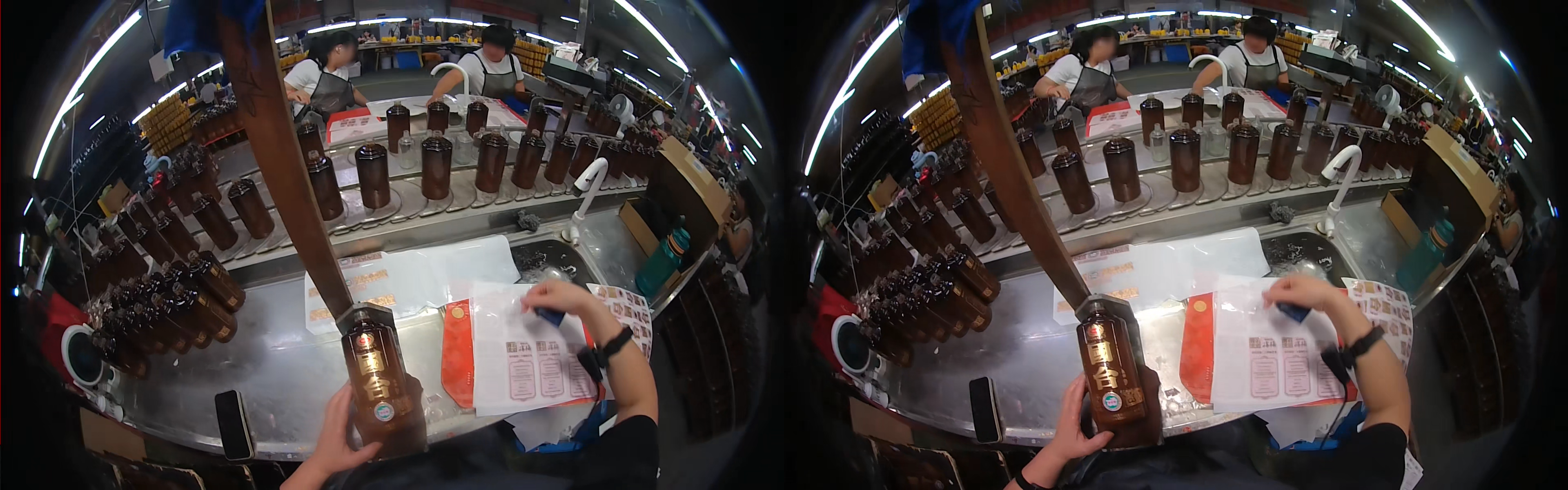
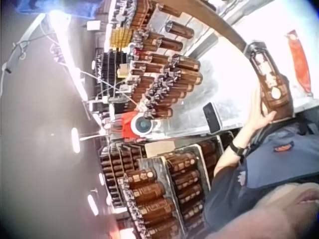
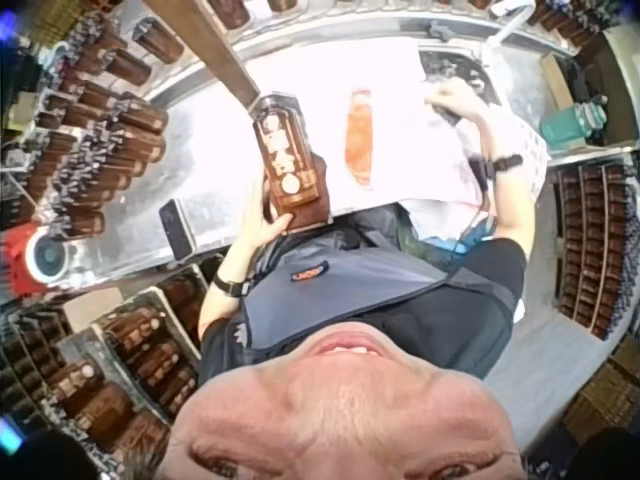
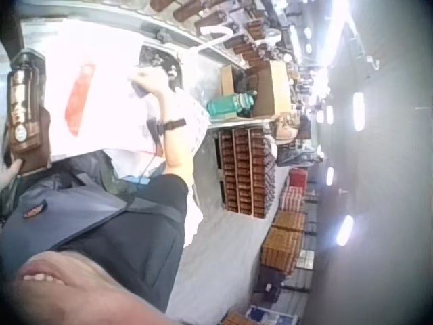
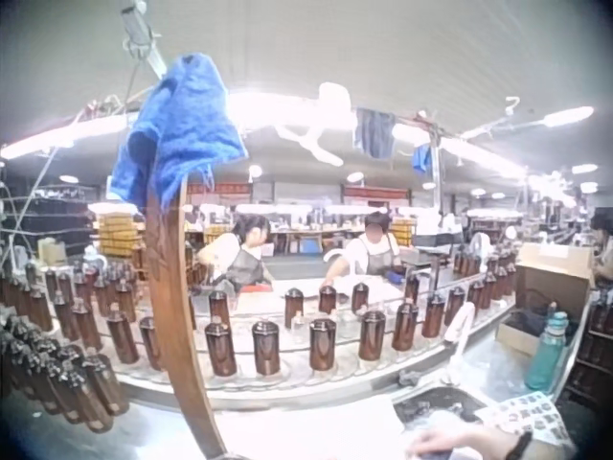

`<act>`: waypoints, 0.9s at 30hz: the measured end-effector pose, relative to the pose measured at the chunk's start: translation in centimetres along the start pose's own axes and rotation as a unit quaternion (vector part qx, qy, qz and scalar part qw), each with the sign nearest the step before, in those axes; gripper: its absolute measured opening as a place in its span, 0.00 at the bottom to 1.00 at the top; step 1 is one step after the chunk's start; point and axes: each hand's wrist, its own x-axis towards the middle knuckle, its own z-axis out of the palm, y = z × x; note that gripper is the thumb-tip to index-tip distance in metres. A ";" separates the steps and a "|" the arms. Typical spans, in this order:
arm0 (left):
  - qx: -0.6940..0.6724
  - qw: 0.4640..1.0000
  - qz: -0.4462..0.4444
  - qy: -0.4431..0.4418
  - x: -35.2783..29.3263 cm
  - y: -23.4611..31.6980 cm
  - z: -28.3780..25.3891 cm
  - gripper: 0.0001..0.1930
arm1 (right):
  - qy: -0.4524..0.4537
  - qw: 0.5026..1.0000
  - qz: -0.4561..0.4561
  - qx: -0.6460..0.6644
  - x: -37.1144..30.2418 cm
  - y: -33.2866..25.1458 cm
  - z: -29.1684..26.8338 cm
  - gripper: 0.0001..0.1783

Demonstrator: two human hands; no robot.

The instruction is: Cleaning and applying adhesive labels to glass liquor bottles on a production line.

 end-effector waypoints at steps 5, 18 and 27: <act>-0.010 1.000 0.019 0.005 -0.8 -2.0 -0.7 0.53 | 0.144 0.972 0.030 -0.182 -2.8 -0.1 8.1 0.21; -0.016 0.999 0.032 0.012 -3.1 -5.4 -4.6 0.51 | 0.146 0.951 0.029 -0.269 1.1 -2.9 12.8 0.52; 0.009 0.999 0.030 0.016 -5.9 -8.4 -9.1 0.50 | 0.269 0.884 0.066 -0.376 7.6 -1.7 10.4 0.46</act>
